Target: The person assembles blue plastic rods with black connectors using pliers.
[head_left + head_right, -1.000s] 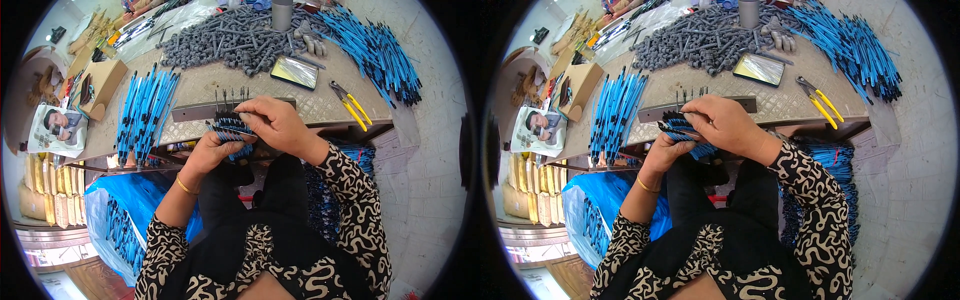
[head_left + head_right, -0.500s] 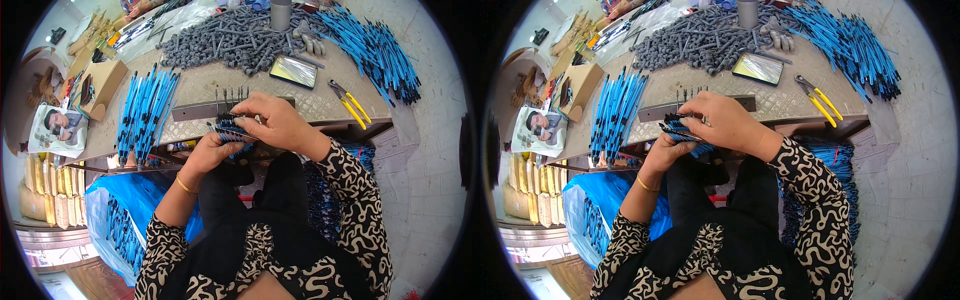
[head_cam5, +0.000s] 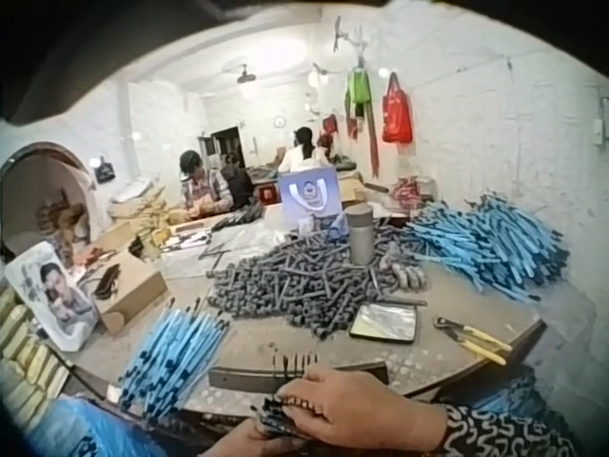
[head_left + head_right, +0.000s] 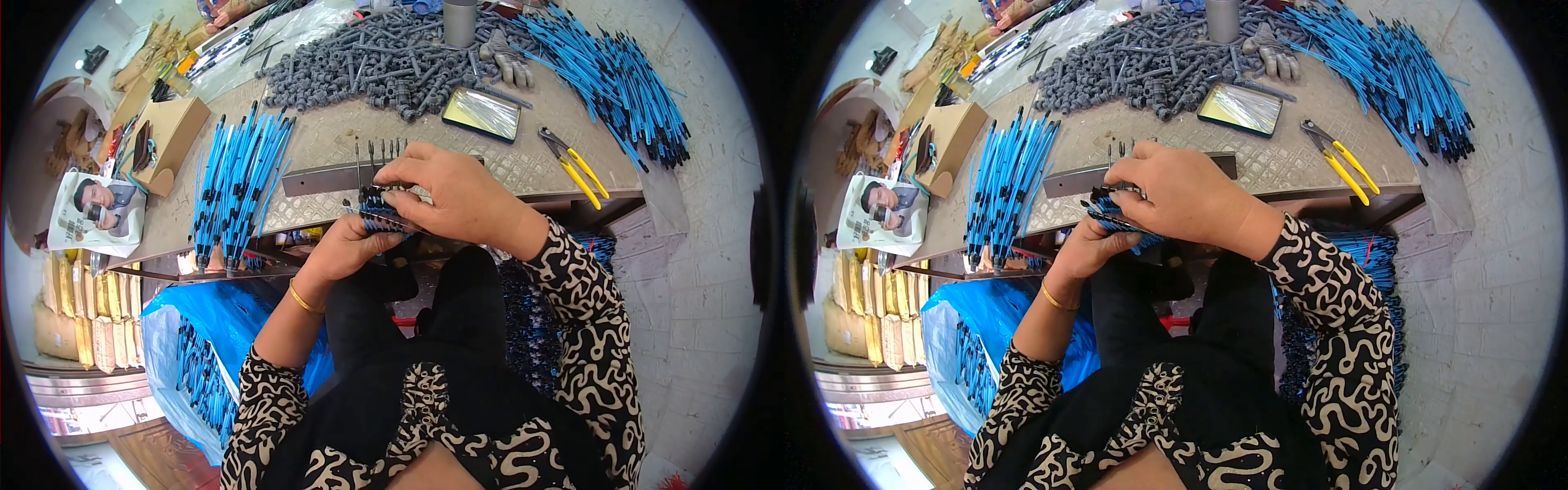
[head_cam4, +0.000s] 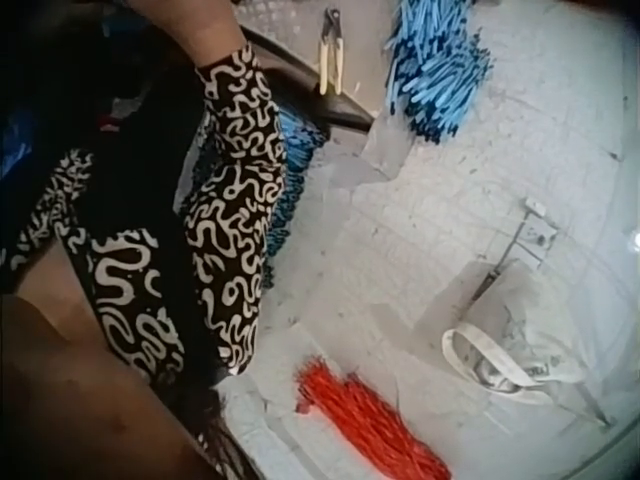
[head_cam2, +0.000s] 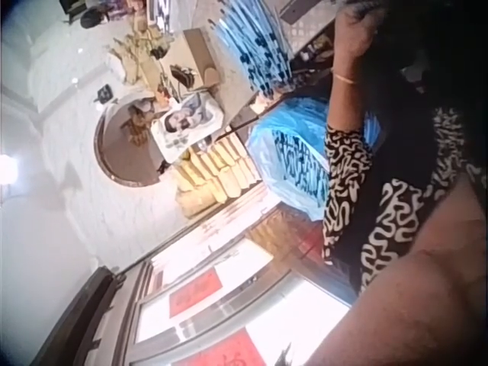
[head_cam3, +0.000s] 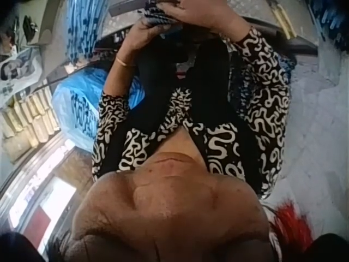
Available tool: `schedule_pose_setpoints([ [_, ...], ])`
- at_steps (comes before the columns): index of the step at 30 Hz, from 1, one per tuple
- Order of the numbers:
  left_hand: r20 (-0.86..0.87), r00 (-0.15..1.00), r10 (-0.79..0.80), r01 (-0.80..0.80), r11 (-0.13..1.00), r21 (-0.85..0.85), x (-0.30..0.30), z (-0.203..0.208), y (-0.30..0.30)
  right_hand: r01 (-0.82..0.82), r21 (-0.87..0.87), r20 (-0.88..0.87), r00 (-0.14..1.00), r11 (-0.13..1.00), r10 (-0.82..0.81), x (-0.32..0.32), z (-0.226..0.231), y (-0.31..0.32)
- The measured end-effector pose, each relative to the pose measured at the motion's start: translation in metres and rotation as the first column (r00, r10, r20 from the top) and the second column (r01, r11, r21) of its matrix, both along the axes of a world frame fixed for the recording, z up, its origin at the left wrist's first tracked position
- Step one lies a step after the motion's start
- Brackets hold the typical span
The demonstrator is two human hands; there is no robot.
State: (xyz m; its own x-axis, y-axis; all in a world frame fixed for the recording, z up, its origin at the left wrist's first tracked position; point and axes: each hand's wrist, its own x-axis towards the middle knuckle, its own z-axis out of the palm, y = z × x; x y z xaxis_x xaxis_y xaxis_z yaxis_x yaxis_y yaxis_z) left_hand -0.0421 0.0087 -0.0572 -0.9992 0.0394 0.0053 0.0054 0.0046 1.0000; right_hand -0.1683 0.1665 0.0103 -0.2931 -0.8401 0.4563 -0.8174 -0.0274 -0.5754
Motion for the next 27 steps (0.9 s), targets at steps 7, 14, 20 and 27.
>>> schedule_pose_setpoints([
  [7,0.017,1.000,-0.024,0.024,0.999,-0.023,0.000,-0.003,-0.002,-0.074,-0.024,0.034,0.997,0.997,0.074,-0.003,-0.006,-0.007],
  [14,0.040,0.998,-0.040,0.039,0.999,0.021,-0.001,0.003,0.001,-0.102,0.017,0.050,0.994,0.995,0.101,-0.006,0.000,-0.005],
  [20,0.042,0.998,-0.050,0.051,0.998,-0.034,0.001,-0.003,-0.006,-0.081,-0.017,0.036,0.996,0.997,0.082,-0.003,-0.005,-0.009],
  [27,0.093,0.991,-0.099,0.099,0.995,0.004,0.002,-0.002,-0.010,-0.093,-0.021,-0.056,0.994,0.995,0.091,-0.001,-0.002,-0.012],
])
